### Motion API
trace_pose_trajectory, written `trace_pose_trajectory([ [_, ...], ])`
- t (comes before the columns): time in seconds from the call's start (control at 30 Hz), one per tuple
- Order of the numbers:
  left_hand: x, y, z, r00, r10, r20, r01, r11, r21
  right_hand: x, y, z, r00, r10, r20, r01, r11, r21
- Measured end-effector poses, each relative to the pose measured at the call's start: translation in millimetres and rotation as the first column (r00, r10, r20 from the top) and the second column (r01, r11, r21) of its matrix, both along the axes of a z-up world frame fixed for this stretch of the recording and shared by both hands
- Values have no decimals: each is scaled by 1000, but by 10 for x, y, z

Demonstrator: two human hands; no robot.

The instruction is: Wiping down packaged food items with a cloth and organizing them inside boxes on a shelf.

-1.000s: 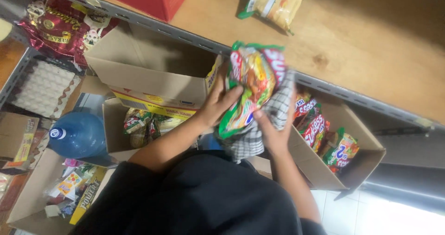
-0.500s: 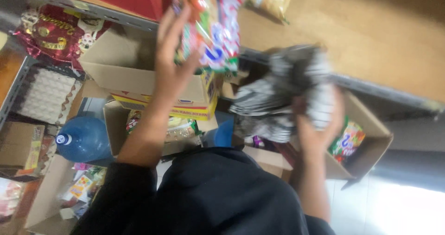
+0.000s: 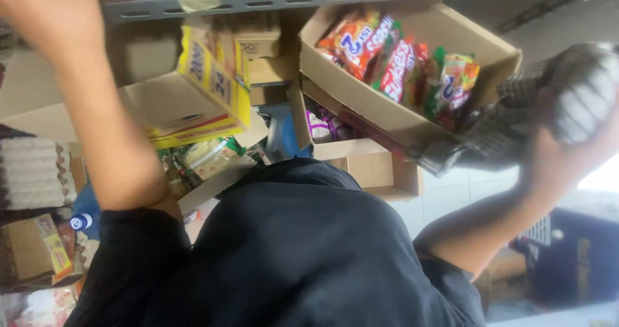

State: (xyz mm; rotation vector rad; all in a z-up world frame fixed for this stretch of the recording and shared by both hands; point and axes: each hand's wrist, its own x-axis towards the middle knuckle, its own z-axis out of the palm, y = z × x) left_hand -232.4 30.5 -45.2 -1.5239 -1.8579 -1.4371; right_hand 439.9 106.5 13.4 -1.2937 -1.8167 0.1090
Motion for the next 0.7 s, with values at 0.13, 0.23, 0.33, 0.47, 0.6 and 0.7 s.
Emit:
trace_pose_trajectory([
  [0.13,410,-181,241,964,196,-180,-212,974,-74,-77,99,-14,977,-85,194,94,995,-34],
  [0.23,1271,-221,729,985,-63,160,58,998,39,-360,243,80,962,-200,184,233,956,-181],
  [0.33,1932,-159,889,957,-144,-250,166,984,67,-510,583,-269,878,-182,442,282,944,-171],
  [0.47,2446,82,591,820,-568,-68,558,821,-121,-969,887,-508,738,-74,671,364,880,-304],
  [0.6,2743,239,240,666,-729,158,744,636,-206,-1036,935,-702,677,11,736,403,832,-382],
  [0.7,2875,259,232,576,-754,315,817,537,-207,-805,910,-655,800,-37,598,327,863,-385],
])
